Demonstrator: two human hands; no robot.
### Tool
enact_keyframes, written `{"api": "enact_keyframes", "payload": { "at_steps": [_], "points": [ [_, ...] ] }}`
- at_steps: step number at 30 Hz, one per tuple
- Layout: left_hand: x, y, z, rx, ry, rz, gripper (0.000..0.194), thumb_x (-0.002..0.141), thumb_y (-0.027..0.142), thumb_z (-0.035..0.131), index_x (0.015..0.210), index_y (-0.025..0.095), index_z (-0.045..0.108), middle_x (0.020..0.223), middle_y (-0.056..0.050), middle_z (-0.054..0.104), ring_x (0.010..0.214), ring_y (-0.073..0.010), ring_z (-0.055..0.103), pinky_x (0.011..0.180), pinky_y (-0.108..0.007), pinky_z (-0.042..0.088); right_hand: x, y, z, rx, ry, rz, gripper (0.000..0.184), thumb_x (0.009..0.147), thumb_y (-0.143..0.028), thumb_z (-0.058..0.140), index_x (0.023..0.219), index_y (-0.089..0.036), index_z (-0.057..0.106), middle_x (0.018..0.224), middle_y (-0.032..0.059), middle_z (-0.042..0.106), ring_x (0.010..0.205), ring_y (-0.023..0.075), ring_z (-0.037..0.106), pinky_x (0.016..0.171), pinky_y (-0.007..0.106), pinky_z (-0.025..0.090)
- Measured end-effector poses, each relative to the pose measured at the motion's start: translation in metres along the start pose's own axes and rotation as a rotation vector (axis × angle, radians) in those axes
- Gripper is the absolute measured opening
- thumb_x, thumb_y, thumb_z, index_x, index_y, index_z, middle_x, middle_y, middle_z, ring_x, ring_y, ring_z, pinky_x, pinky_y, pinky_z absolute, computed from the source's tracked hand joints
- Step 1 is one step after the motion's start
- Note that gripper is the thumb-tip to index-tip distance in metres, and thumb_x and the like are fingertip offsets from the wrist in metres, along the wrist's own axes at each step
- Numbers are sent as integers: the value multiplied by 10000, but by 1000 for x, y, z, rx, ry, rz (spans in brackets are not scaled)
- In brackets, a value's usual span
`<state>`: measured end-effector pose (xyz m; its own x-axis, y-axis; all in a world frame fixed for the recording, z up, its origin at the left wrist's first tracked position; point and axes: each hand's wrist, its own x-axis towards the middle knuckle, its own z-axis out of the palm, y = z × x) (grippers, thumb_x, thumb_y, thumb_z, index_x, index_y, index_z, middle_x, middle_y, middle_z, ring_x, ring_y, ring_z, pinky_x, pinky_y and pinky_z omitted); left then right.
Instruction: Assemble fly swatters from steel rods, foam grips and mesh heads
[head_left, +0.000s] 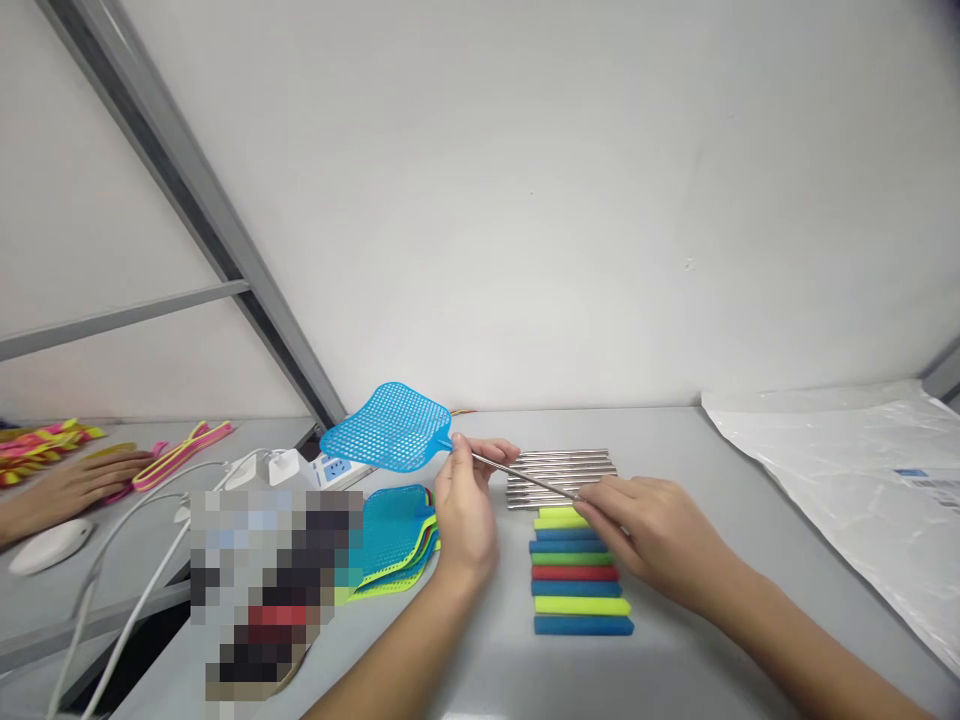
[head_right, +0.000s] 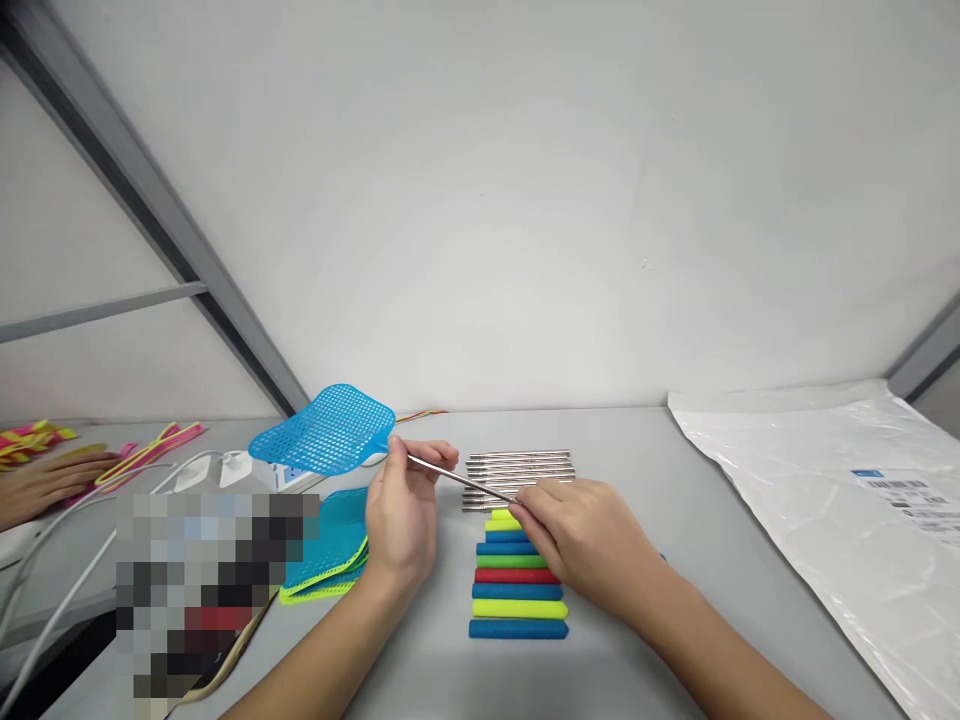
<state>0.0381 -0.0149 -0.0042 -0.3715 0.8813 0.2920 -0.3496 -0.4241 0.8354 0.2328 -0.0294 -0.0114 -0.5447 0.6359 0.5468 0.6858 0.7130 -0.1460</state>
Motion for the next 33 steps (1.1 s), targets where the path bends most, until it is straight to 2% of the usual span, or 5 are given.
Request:
{"api": "enact_keyframes", "payload": {
  "at_steps": [7, 11, 20, 28, 33],
  "points": [
    [-30, -6, 6, 304, -334, -144, 347, 950, 416, 425, 899, 167, 661, 958, -72, 670, 874, -178, 584, 799, -299, 441, 0, 7, 9, -15, 65, -40, 206, 962, -258, 438, 856, -206, 607, 667, -19, 597, 562, 115, 460, 567, 264, 280],
    [-40, -4, 12, 273, -453, -124, 288, 964, 354, 417, 1017, 179, 639, 1006, -66, 654, 962, -188, 571, 859, -307, 433, 2, 3, 9, -23, 109, -62, 191, 960, -261, 450, 930, -197, 627, 634, -21, 573, 541, 111, 440, 554, 262, 272],
    [-38, 0, 11, 240, -317, 40, 311, 969, 330, 400, 841, 167, 631, 924, -73, 610, 952, -191, 555, 904, -325, 418, 6, -2, 1, 17, 57, -48, 247, 969, -283, 418, 860, -200, 623, 657, -3, 580, 568, 110, 465, 561, 250, 289],
    [7, 17, -4, -23, 2, 251, 311, 935, 352, 485, 722, 166, 613, 769, -29, 539, 795, -144, 530, 784, -282, 438, 8, 8, -9, 5, 21, -29, 275, 981, -290, 393, 871, -201, 630, 710, 3, 618, 586, 104, 492, 552, 254, 300],
    [13, 24, -5, -22, 26, 343, 331, 937, 370, 478, 711, 164, 605, 744, -26, 534, 771, -142, 525, 747, -274, 434, 6, 13, -12, -19, 44, -47, 239, 972, -278, 416, 879, -201, 622, 698, -3, 610, 571, 104, 468, 543, 251, 291]
  ]
}}
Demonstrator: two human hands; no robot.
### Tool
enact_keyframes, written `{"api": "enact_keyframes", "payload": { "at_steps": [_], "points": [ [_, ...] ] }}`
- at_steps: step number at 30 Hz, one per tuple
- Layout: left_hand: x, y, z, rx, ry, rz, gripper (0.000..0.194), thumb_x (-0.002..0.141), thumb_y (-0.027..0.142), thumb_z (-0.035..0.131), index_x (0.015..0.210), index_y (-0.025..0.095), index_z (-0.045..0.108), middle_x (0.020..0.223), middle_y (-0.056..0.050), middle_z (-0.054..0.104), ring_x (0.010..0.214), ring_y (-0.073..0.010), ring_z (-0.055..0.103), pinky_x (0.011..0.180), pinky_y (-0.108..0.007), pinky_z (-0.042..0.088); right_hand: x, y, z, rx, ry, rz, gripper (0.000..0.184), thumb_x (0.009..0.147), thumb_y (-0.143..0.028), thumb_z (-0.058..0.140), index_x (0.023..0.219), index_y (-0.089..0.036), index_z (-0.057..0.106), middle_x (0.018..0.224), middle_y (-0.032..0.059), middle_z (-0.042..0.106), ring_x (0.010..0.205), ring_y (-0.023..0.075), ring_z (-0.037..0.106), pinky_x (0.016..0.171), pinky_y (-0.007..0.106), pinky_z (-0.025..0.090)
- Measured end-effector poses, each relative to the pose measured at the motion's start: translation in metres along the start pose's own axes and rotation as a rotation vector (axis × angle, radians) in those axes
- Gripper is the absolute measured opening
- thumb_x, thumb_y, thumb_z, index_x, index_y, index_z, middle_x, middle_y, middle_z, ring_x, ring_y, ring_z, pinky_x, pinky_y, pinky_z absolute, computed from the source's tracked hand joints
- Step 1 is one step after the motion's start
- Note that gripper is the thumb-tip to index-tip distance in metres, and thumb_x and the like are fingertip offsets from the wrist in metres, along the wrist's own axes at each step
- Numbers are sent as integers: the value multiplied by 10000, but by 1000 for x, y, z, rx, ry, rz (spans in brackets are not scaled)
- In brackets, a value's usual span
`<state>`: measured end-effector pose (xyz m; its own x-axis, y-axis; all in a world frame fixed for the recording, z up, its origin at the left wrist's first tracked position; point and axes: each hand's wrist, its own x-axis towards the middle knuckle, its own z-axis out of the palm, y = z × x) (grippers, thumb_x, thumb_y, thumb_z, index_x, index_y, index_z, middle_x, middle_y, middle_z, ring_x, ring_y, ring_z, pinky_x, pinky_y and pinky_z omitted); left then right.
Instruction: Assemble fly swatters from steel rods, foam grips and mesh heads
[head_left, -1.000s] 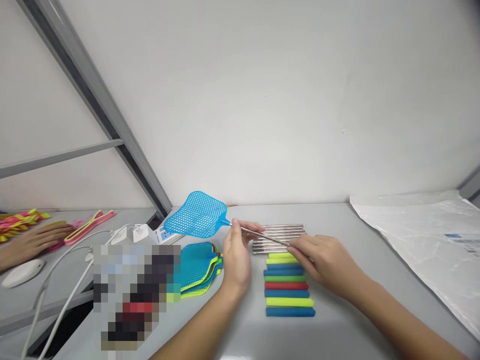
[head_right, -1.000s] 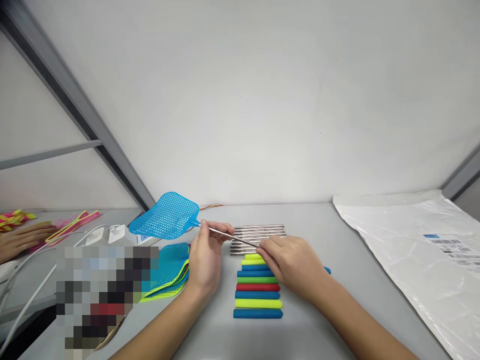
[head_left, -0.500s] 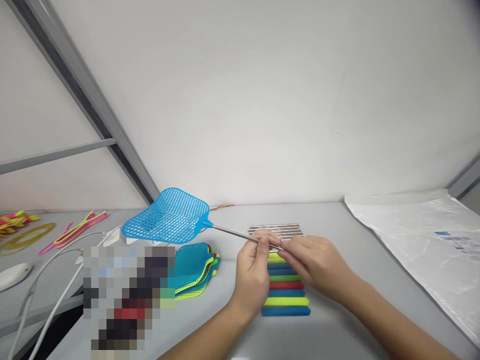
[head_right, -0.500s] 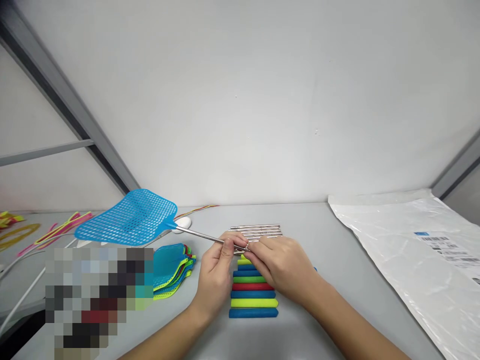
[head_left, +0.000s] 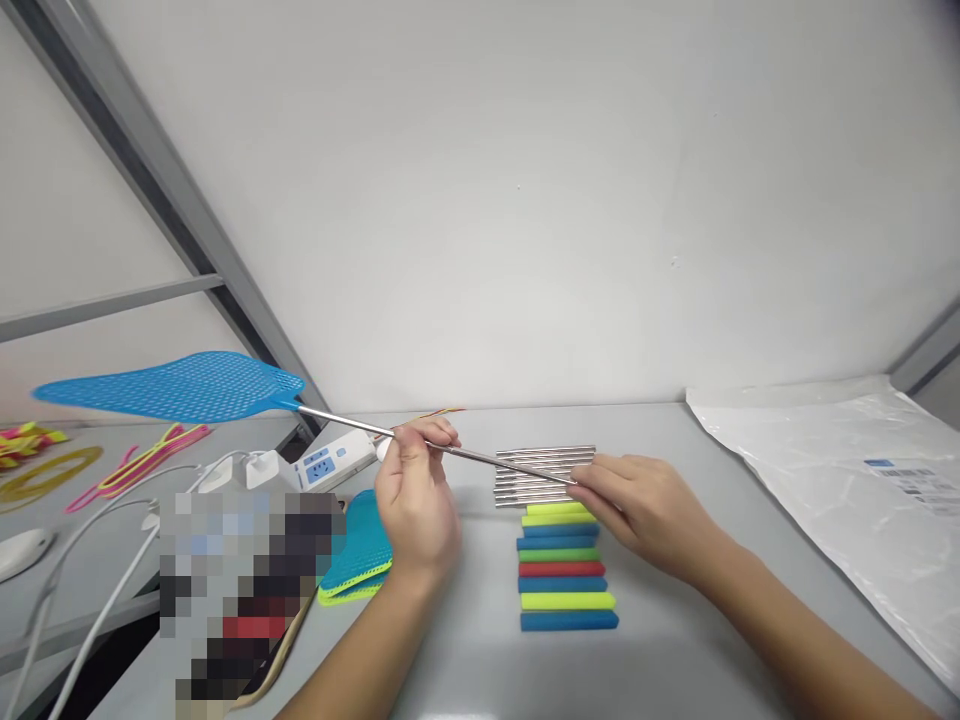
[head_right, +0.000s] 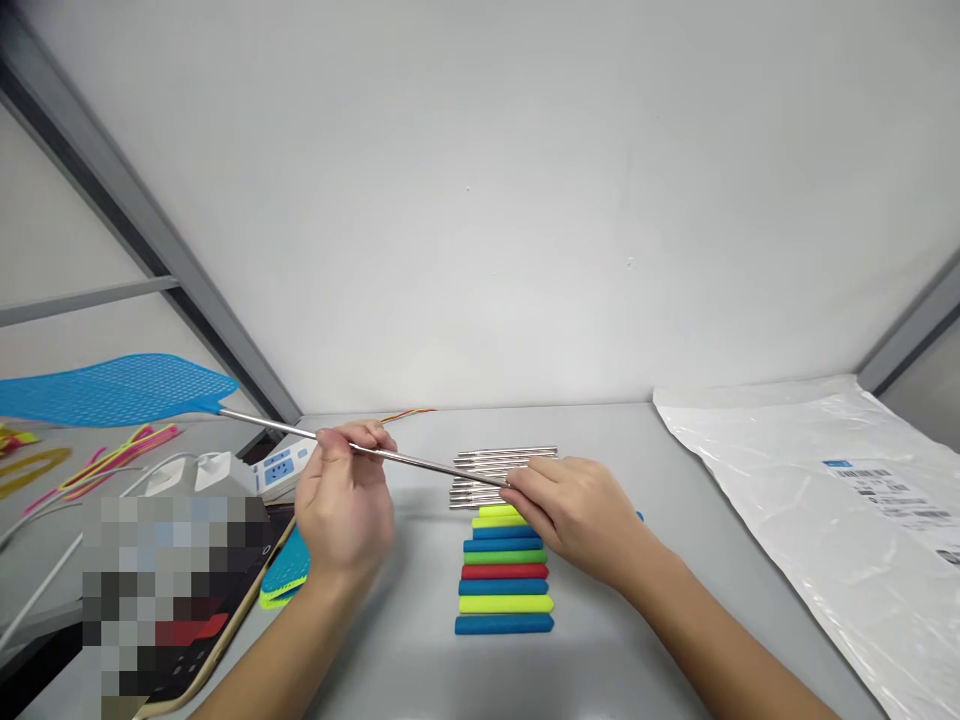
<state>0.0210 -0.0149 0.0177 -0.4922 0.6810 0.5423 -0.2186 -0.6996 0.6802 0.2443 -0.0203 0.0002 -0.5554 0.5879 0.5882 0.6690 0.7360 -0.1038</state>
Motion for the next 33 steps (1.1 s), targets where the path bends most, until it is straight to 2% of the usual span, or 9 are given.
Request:
{"api": "enact_keyframes", "payload": {
  "at_steps": [2, 4, 7, 10, 14, 19, 24, 28, 33],
  "points": [
    [-8, -1, 2, 53, -10, -17, 353, 944, 407, 448, 749, 169, 620, 755, -32, 564, 780, -149, 542, 757, -280, 436, -3, 5, 0, -35, 38, -12, 221, 966, -266, 428, 874, -200, 618, 695, -2, 608, 560, 103, 455, 545, 253, 289],
    [-21, -2, 4, 139, -49, -114, 377, 947, 447, 418, 807, 173, 636, 792, -43, 600, 773, -152, 553, 744, -277, 437, -6, 9, 1, -75, 75, -20, 199, 960, -253, 442, 876, -199, 615, 698, 2, 605, 558, 104, 453, 550, 256, 290],
    [-44, -3, 9, 267, -238, -288, 348, 938, 442, 440, 859, 172, 645, 857, -54, 626, 781, -159, 558, 735, -269, 434, -8, 8, 5, -105, 101, -48, 176, 951, -248, 464, 877, -197, 615, 674, 0, 585, 547, 105, 442, 548, 260, 286],
    [-61, -3, 13, 289, -445, -377, 300, 942, 398, 448, 895, 180, 649, 868, -53, 625, 837, -176, 565, 777, -277, 434, -9, 0, 8, -92, 103, -109, 154, 941, -250, 487, 884, -195, 619, 647, -9, 562, 539, 106, 428, 546, 262, 287],
    [-67, -3, 14, 272, -522, -377, 287, 946, 369, 443, 917, 184, 661, 872, -57, 614, 858, -186, 569, 807, -294, 438, -8, -7, 9, -75, 93, -128, 159, 943, -254, 486, 911, -199, 632, 637, -12, 551, 533, 104, 437, 533, 260, 284],
    [-61, 0, 12, 263, -487, -203, 295, 952, 336, 433, 885, 176, 672, 865, -69, 604, 848, -188, 582, 800, -308, 448, -4, -6, 8, -29, 76, -114, 192, 952, -266, 466, 873, -201, 628, 619, -16, 525, 532, 102, 438, 524, 253, 278],
    [-48, 6, 9, 303, -393, -121, 361, 963, 375, 396, 827, 171, 662, 821, -70, 603, 804, -181, 580, 755, -299, 443, -1, 0, 7, -29, 46, -76, 215, 964, -278, 437, 855, -200, 605, 682, -4, 565, 569, 103, 467, 547, 246, 294],
    [-30, 4, 5, 236, -218, -75, 404, 948, 447, 405, 773, 171, 644, 778, -63, 589, 755, -173, 558, 719, -298, 444, -2, 15, 3, -70, 24, -26, 246, 980, -294, 395, 878, -204, 600, 685, -5, 561, 569, 102, 476, 538, 241, 293],
    [-5, 3, 0, 132, -12, 57, 415, 920, 479, 462, 714, 166, 639, 731, -43, 574, 690, -145, 529, 648, -271, 420, -5, 35, -2, -114, 43, 36, 252, 982, -314, 384, 897, -217, 600, 726, 2, 579, 576, 106, 485, 544, 239, 312]
  ]
}}
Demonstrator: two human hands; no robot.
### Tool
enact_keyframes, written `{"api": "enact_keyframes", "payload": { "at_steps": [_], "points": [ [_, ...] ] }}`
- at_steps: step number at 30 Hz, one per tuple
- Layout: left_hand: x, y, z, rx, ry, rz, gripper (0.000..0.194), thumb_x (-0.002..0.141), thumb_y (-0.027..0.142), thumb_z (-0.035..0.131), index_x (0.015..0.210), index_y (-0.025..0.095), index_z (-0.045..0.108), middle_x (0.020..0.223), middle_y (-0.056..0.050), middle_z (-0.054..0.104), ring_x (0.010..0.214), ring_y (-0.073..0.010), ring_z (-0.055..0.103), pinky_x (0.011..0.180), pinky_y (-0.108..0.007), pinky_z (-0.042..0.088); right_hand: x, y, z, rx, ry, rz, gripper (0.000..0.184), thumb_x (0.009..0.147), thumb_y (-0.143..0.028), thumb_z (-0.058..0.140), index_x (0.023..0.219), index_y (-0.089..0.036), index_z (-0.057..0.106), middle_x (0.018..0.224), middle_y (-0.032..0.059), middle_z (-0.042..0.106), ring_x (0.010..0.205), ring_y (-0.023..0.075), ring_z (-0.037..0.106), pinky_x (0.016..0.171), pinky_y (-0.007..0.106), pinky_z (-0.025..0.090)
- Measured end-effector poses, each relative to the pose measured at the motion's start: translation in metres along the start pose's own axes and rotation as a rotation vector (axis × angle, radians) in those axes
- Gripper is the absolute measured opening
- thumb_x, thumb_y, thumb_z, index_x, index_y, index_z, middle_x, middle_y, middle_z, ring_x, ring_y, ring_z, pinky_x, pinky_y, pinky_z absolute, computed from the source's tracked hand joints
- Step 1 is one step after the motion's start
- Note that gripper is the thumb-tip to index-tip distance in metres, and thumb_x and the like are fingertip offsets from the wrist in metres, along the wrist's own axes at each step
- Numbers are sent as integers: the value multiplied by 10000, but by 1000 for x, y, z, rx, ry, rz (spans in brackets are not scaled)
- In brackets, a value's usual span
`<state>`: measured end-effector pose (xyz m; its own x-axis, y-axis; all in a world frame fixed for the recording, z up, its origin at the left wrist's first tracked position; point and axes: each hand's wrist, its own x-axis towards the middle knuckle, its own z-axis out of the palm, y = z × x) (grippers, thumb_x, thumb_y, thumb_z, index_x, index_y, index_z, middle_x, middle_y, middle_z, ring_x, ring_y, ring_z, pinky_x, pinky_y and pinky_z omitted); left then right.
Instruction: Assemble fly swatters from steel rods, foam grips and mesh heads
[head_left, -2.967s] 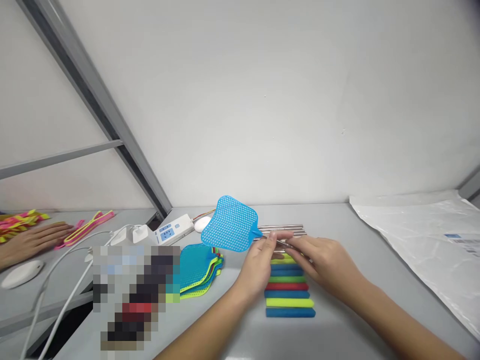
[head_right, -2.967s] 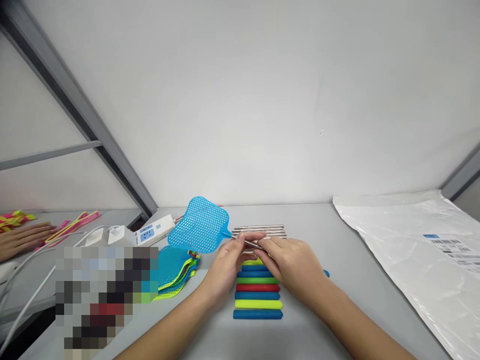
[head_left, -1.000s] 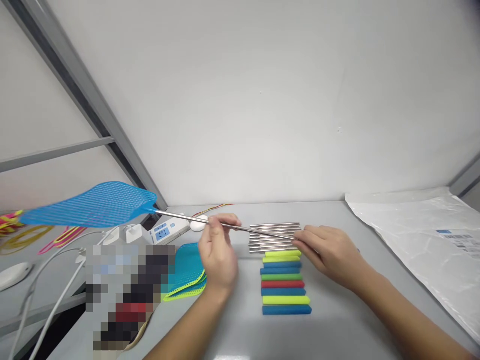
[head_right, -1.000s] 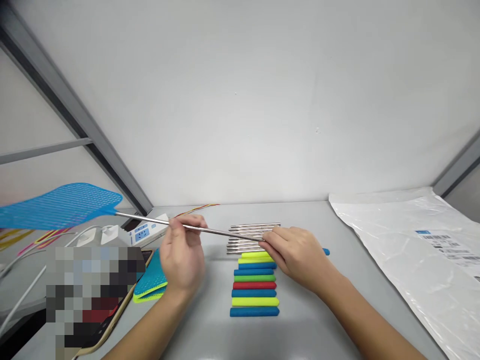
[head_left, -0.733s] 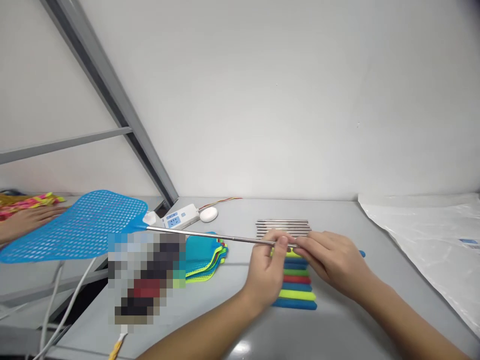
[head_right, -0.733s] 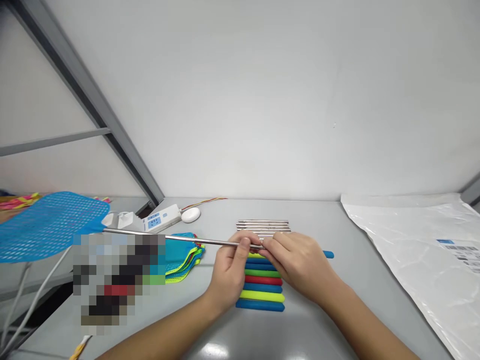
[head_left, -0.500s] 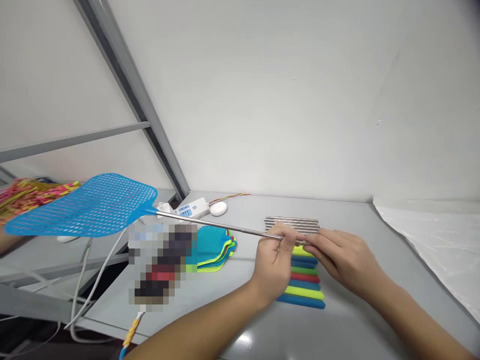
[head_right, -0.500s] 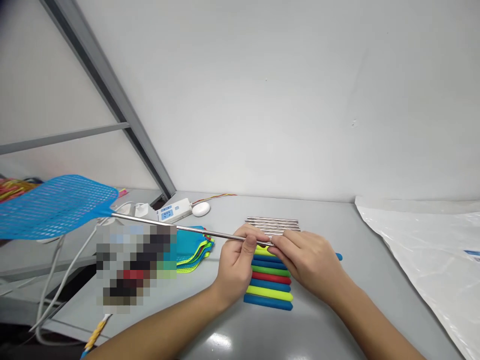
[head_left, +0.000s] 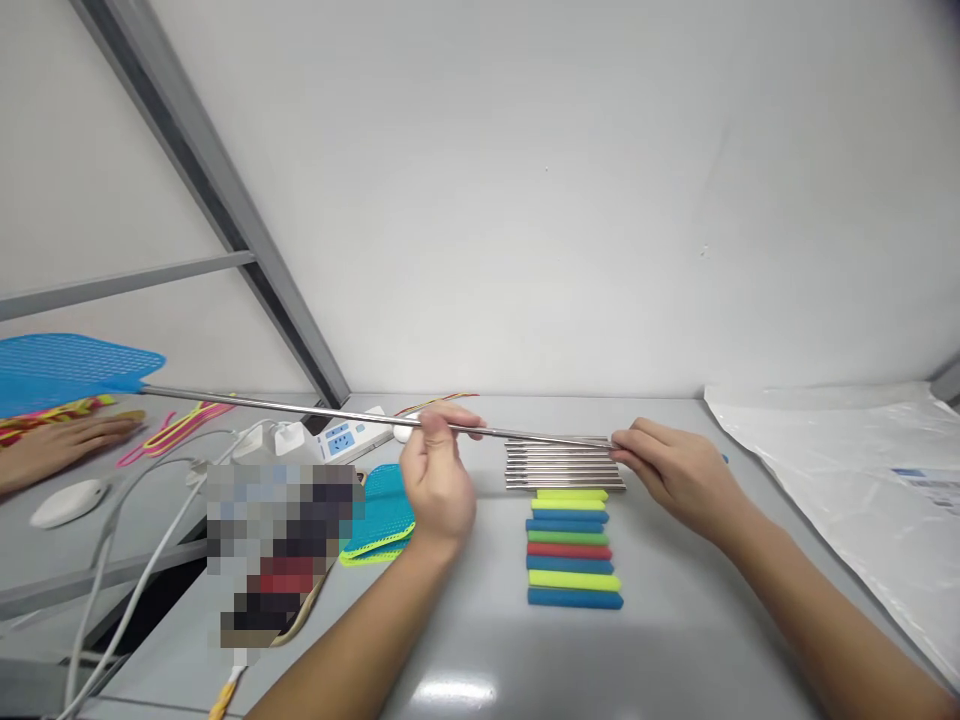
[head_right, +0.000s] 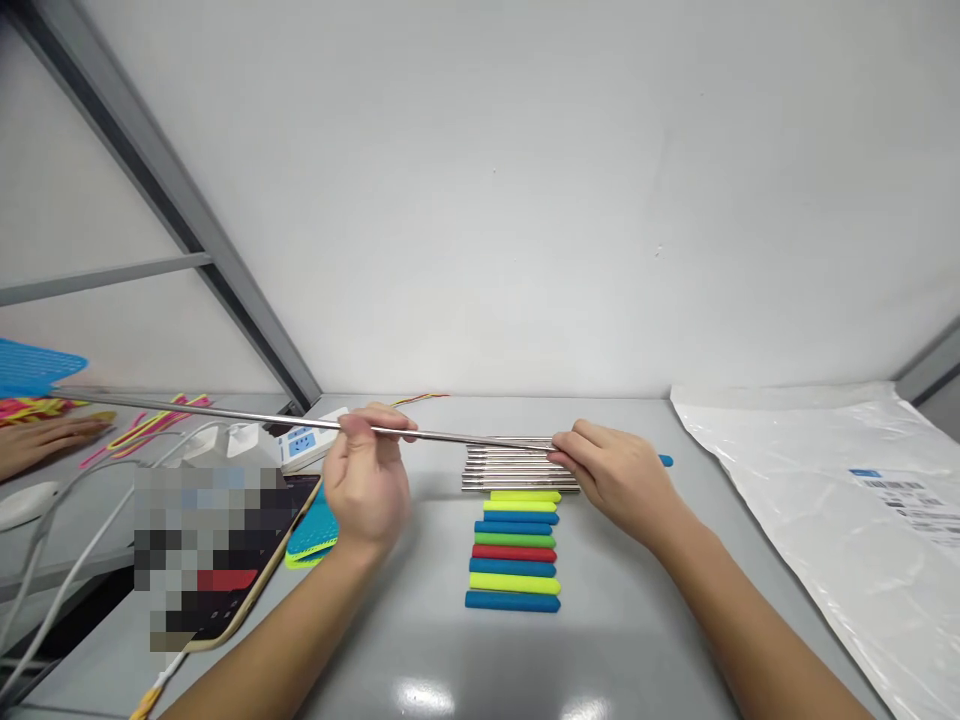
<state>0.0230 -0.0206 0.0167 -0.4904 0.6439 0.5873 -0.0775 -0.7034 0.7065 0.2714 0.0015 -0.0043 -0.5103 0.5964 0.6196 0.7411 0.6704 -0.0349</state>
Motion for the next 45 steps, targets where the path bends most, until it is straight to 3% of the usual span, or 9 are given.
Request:
{"api": "enact_keyframes", "payload": {
  "at_steps": [4, 9, 12, 17, 22, 27, 33, 42, 45],
  "points": [
    [11, 0, -3, -62, 55, 24, 413, 922, 461, 473, 694, 152, 625, 715, -37, 559, 671, -132, 523, 616, -258, 414, -1, 5, -1, -11, 2, 32, 239, 981, -309, 394, 898, -216, 598, 738, 7, 582, 591, 112, 485, 546, 245, 310],
    [5, -4, -3, -69, 31, -76, 405, 923, 493, 446, 763, 162, 615, 744, -30, 567, 667, -131, 532, 629, -264, 425, -3, 2, -2, -11, 56, 7, 195, 965, -271, 436, 886, -201, 600, 717, -1, 575, 577, 105, 464, 542, 248, 300],
    [-8, -6, 0, 65, -102, -177, 366, 937, 462, 434, 792, 173, 605, 754, -21, 564, 672, -123, 516, 669, -264, 421, -4, -1, -4, -18, 87, -17, 174, 954, -258, 454, 903, -197, 609, 716, 0, 576, 573, 104, 462, 541, 249, 300],
    [-26, -4, 5, 154, -484, -332, 362, 964, 428, 369, 826, 178, 592, 710, -19, 551, 699, -146, 525, 687, -276, 414, -4, -12, -4, 5, 60, -60, 158, 945, -271, 478, 972, -192, 613, 755, 10, 587, 592, 107, 467, 549, 250, 304],
    [-26, -8, 3, 179, -543, -341, 399, 971, 426, 331, 741, 178, 543, 663, -23, 523, 681, -155, 503, 679, -287, 391, -3, -22, 1, 52, 36, -58, 194, 962, -307, 455, 953, -192, 611, 726, -4, 564, 589, 100, 455, 536, 241, 290],
    [-23, -9, 1, 84, -388, -310, 429, 948, 407, 396, 577, 193, 393, 515, 32, 326, 501, -110, 324, 486, -254, 277, 3, -25, -1, 77, 19, -41, 263, 974, -327, 426, 833, -194, 605, 674, -14, 525, 573, 96, 427, 519, 245, 252],
    [-12, -8, -2, 52, -329, -236, 434, 945, 342, 401, 539, 192, 376, 513, 18, 361, 515, -116, 379, 482, -259, 302, 3, -16, -1, 67, -2, -17, 287, 978, -364, 412, 805, -198, 571, 690, -16, 556, 583, 97, 445, 533, 250, 254],
    [26, -5, -13, 10, -101, -28, 425, 923, 248, 387, 503, 198, 348, 460, 44, 265, 454, -112, 338, 474, -276, 346, 0, 23, -12, 50, -108, 168, 289, 975, -390, 402, 784, -212, 528, 742, 3, 604, 677, 139, 514, 607, 259, 334],
    [25, -8, -13, 27, -123, -59, 431, 936, 278, 391, 516, 194, 351, 475, 44, 279, 457, -105, 333, 472, -268, 348, 0, 28, -19, 81, -178, 252, 264, 968, -362, 414, 778, -220, 530, 755, 2, 617, 713, 152, 535, 617, 263, 368]
  ]
}}
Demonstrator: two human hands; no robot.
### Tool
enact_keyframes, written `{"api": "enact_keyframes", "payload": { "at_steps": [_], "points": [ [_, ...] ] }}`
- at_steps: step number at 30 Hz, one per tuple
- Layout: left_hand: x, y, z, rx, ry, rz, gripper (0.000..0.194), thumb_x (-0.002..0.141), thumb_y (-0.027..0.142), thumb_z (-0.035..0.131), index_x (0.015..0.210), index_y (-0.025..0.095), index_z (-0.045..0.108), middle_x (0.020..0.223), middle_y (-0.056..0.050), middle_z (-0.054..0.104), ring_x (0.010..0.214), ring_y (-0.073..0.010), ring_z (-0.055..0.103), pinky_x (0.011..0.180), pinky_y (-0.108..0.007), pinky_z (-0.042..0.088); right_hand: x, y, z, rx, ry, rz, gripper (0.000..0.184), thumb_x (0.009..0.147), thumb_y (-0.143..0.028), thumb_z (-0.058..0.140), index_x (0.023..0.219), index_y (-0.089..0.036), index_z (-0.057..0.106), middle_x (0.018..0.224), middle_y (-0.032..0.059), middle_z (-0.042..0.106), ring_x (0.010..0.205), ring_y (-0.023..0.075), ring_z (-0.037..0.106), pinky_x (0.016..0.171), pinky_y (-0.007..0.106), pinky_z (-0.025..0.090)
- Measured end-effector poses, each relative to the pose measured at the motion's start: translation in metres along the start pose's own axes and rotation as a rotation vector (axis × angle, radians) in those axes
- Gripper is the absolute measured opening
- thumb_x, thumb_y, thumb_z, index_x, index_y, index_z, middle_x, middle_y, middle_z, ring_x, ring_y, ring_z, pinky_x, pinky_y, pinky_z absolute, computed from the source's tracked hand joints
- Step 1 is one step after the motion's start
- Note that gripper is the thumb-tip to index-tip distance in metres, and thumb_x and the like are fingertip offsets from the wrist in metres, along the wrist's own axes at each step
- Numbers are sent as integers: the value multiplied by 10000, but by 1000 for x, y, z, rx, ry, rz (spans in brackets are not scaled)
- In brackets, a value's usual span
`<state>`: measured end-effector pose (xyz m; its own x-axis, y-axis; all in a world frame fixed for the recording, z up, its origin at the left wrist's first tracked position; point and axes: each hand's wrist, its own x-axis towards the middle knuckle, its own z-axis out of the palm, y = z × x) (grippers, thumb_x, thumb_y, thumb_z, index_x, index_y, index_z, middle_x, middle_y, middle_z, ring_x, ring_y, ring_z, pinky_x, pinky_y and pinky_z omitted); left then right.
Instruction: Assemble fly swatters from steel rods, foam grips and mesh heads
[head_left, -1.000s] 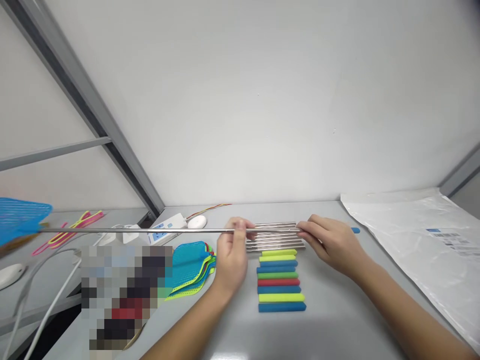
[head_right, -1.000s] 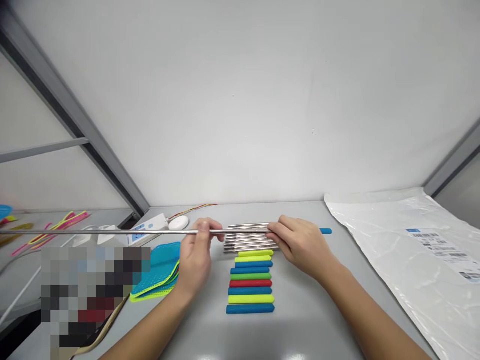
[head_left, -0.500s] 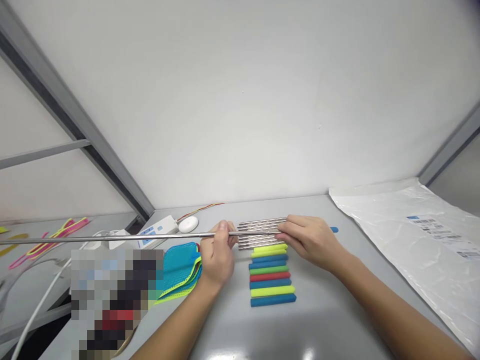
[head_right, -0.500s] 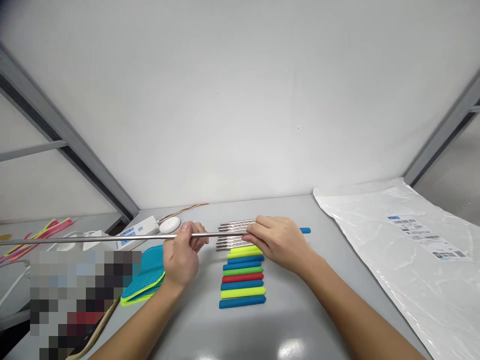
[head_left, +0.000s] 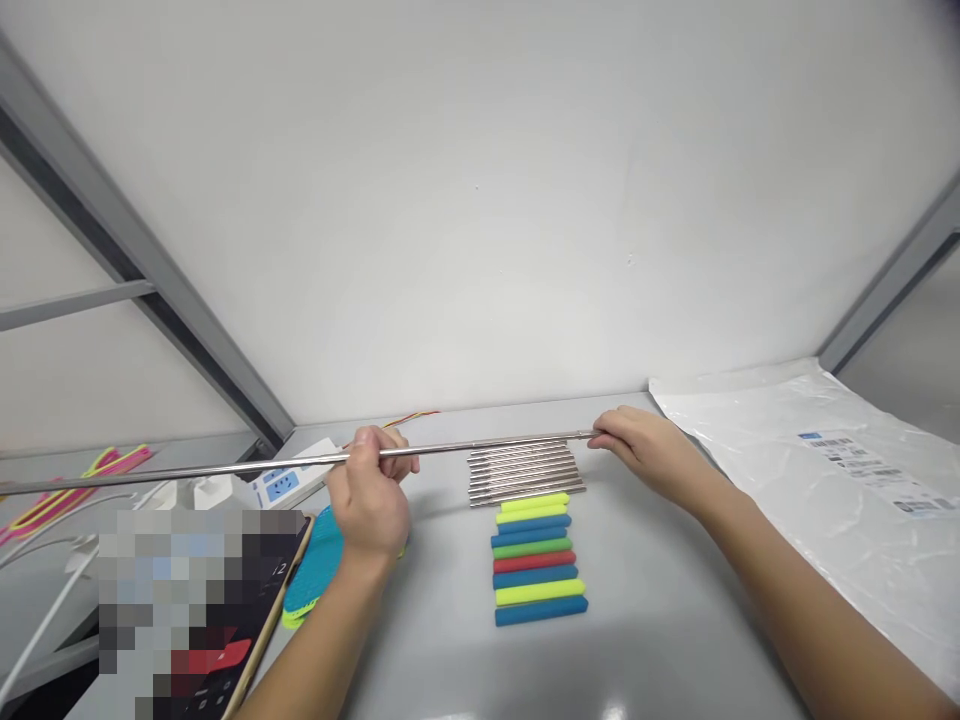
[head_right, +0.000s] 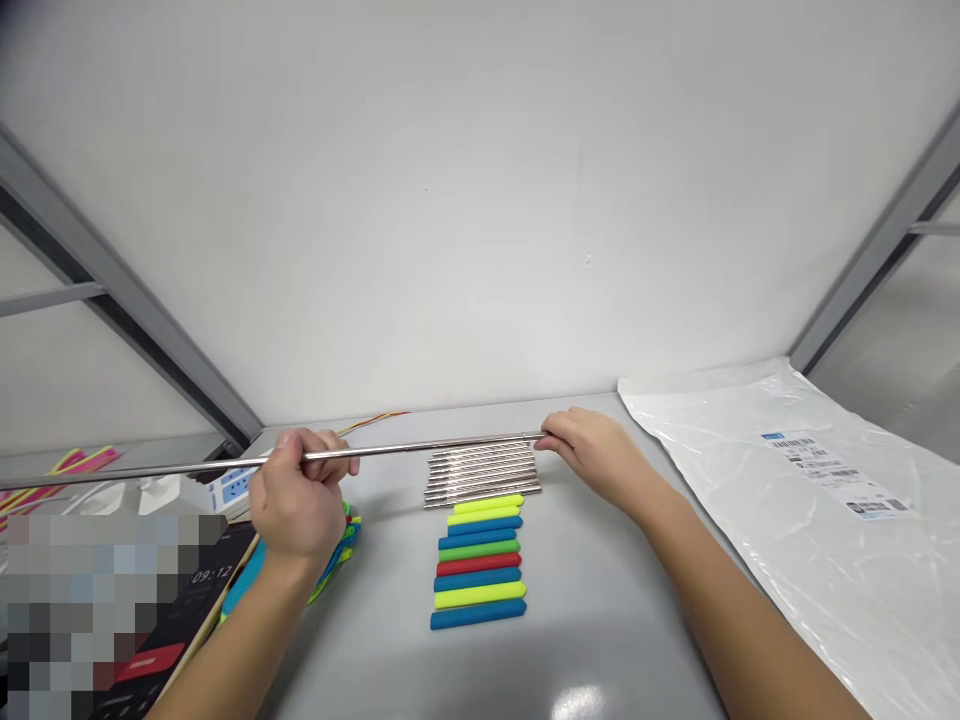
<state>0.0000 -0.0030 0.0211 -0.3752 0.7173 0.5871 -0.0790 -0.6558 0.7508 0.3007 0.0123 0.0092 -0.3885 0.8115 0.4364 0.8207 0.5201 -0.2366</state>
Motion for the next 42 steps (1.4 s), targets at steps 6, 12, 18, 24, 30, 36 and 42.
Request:
{"api": "enact_keyframes", "payload": {
  "at_steps": [6, 12, 18, 24, 30, 36, 42],
  "points": [
    [-22, -11, 13, -31, -81, -194, 400, 959, 419, 383, 626, 199, 364, 529, 57, 313, 454, -87, 315, 472, -246, 376, -6, 7, -6, 60, -72, 79, 206, 941, -350, 444, 849, -244, 594, 846, -5, 658, 743, 157, 572, 628, 277, 413],
    [-34, -17, 19, 10, -174, -299, 365, 948, 483, 395, 708, 212, 346, 544, 71, 342, 451, -78, 335, 469, -227, 368, -8, 2, -6, 82, -206, 57, 230, 921, -356, 467, 847, -250, 657, 826, 12, 673, 722, 169, 584, 618, 289, 404],
    [-40, -23, 18, 64, -255, -354, 351, 944, 491, 404, 735, 214, 348, 566, 71, 376, 476, -75, 376, 482, -211, 367, -8, -1, -6, 68, -217, 50, 248, 918, -378, 481, 807, -242, 657, 801, 9, 669, 695, 165, 570, 625, 294, 396],
    [-31, -22, 12, 127, -186, -260, 353, 935, 495, 423, 731, 206, 402, 532, 64, 398, 472, -83, 400, 486, -210, 379, -7, 5, -6, 127, -221, 86, 249, 909, -406, 493, 890, -247, 684, 875, 27, 693, 753, 178, 600, 647, 294, 422],
    [-21, -18, 9, 128, -108, -221, 375, 919, 509, 444, 710, 199, 427, 514, 60, 407, 458, -85, 412, 484, -214, 397, -8, 9, 0, 78, -216, 77, 240, 924, -350, 467, 902, -247, 683, 860, 23, 697, 741, 180, 608, 632, 295, 422],
    [-18, -19, 6, 144, -127, -289, 454, 932, 527, 394, 636, 186, 449, 499, 40, 411, 462, -96, 434, 481, -233, 405, -6, 3, 13, 35, -116, -29, 231, 950, -324, 435, 939, -233, 647, 886, 29, 694, 769, 178, 612, 675, 293, 414],
    [-18, -14, 10, 34, -146, -266, 450, 942, 476, 401, 590, 195, 396, 475, 49, 361, 418, -88, 367, 476, -251, 408, -5, 4, 21, -34, -36, -60, 232, 964, -335, 413, 944, -213, 608, 857, 41, 691, 739, 176, 608, 630, 276, 367]
  ]
}}
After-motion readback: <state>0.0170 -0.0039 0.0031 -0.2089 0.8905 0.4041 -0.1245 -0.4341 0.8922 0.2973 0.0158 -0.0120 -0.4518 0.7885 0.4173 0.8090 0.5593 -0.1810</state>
